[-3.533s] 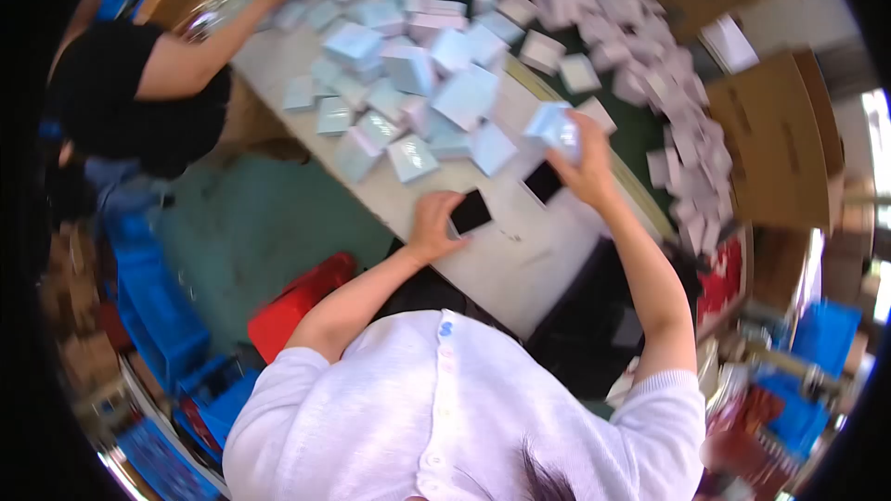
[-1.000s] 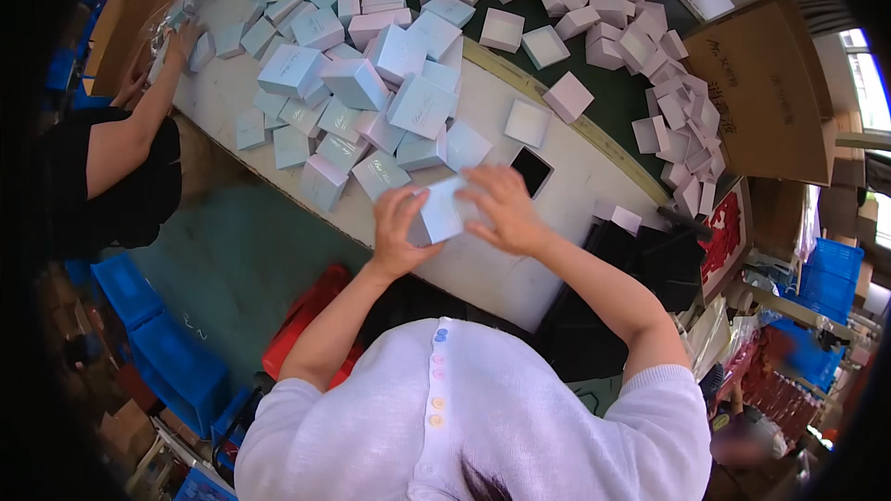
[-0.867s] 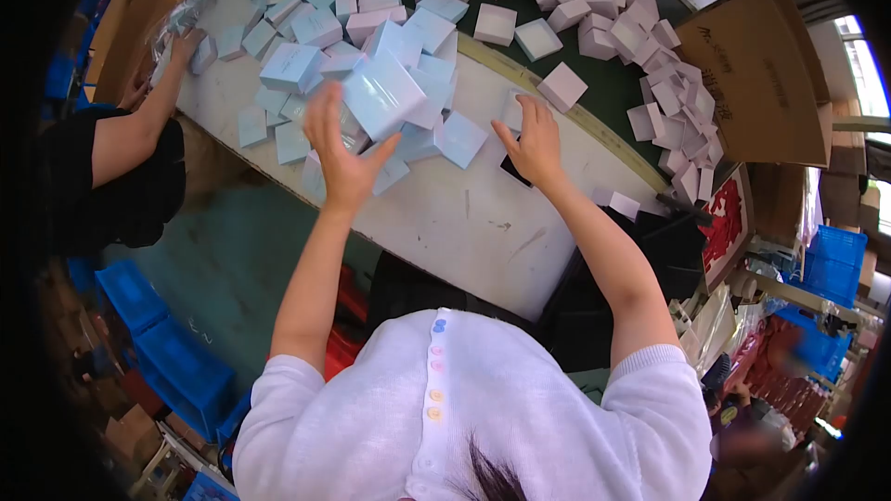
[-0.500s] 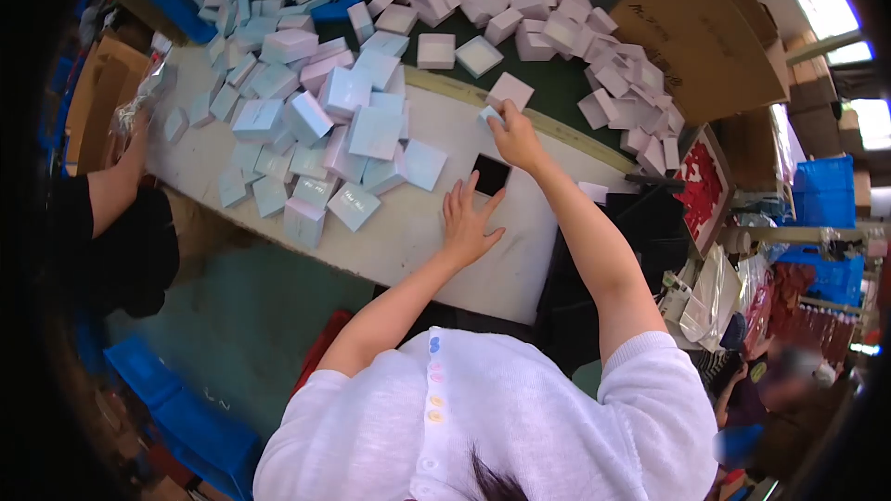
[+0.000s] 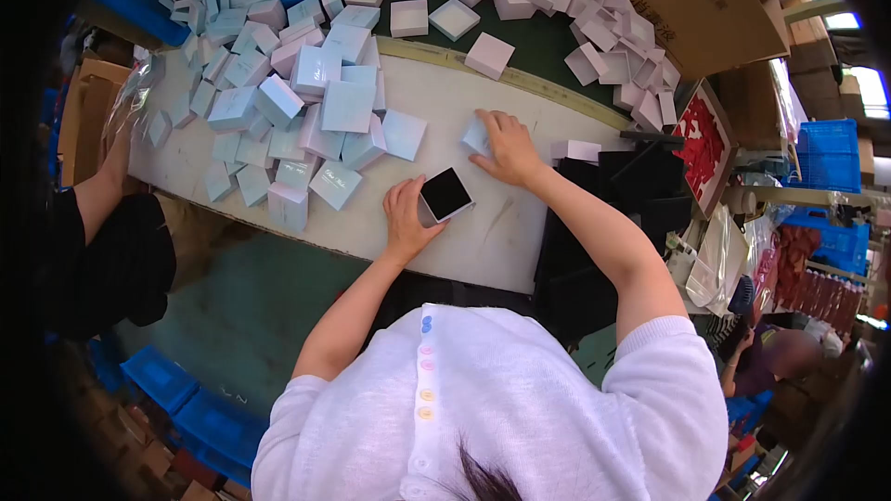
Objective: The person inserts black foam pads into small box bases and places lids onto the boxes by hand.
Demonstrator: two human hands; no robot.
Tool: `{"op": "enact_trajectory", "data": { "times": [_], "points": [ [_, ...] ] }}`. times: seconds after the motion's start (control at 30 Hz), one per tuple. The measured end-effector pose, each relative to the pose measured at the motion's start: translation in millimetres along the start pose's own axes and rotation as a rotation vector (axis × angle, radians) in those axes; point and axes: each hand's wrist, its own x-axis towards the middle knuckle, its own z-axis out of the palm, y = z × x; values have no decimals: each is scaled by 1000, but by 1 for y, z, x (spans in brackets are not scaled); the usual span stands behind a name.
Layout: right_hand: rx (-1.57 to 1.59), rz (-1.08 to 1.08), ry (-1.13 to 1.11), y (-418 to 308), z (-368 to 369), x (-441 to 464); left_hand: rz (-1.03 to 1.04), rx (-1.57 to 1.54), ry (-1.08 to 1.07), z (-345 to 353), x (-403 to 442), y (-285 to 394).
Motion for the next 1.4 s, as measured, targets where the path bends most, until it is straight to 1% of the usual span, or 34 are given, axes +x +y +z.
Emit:
{"op": "enact_trajectory", "data": {
  "times": [0.03,0.1,0.13,0.17,0.23,0.37,0.43,0.47,0.5,0.53,0.57,0.6,0.63,0.67,0.7,0.77,0.8,0.83,0.9,0.93,0.97,1.0,1.03,1.07,1.1,1.13,1.17,1.2,1.23,1.27,1.3,1.37,1.4],
  "points": [
    [94,-226,95,-1,-3,0,-4,-1,0,1,3,-2],
    [122,-526,-43,-21,-1,-7,-29,-68,-22,2,5,-4],
    [163,-639,-111,-31,3,-10,-29,-72,-24,3,6,-5],
    [119,-728,-91,-36,14,-10,-31,-73,-51,3,6,-7],
    [91,-770,-78,-40,18,-10,-42,-65,-75,1,11,-8],
    [88,-759,-85,-36,25,-12,-5,-53,-121,0,10,-8],
    [-71,-745,-65,-39,28,-14,-2,-27,-128,0,9,-8],
    [-67,-755,-56,-40,32,-15,4,-4,-130,0,9,-7],
    [-80,-709,-38,-39,36,-18,15,21,-128,0,10,-7],
    [-98,-665,-15,-38,39,-19,-3,-21,-132,0,11,-9],
    [-105,-677,8,-37,41,-19,11,-4,-116,0,12,-10],
    [-84,-638,9,-37,45,-21,19,11,-140,2,10,-10],
    [-63,-606,9,-40,43,-21,23,29,-157,0,11,-9],
    [19,-559,-53,-43,42,-21,45,69,-138,-2,11,-8],
    [15,-589,-33,-52,40,-21,46,95,-114,-8,14,-5],
    [486,-414,81,-73,32,-24,-42,-383,-80,-28,22,1],
    [708,-426,150,-85,18,-22,52,-229,-17,-48,30,10],
    [713,-440,169,-98,-3,-19,66,-211,-13,-72,41,20],
    [694,-422,452,-123,-46,-19,41,-140,187,-123,58,31],
    [665,-402,483,-127,-58,-19,44,-95,296,-147,71,26],
    [662,-387,521,-131,-62,-16,53,-63,401,-171,86,15],
    [645,-324,557,-134,-65,-17,69,-22,499,-189,102,-7],
    [609,-235,601,-130,-72,-21,-3,23,560,-204,115,-39],
    [563,-149,649,-129,-75,-27,-33,100,565,-221,136,-58],
    [541,-102,670,-131,-73,-30,36,465,585,-235,151,-76],
    [528,-57,691,-126,-70,-39,74,444,588,-247,166,-72],
    [504,40,733,-119,-66,-53,116,386,591,-248,177,-52],
    [392,70,704,-114,-62,-64,144,341,603,-246,187,-41],
    [289,84,664,-111,-61,-72,184,306,561,-233,195,-36],
    [279,136,688,-108,-63,-82,119,47,411,-217,200,-28],
    [197,210,720,-101,-68,-96,41,-205,260,-198,204,-17],
    [54,358,759,-85,-73,-126,143,-325,51,-154,213,31],
    [-2,450,801,-72,-77,-139,127,-404,-109,-128,215,50]
  ]
}}
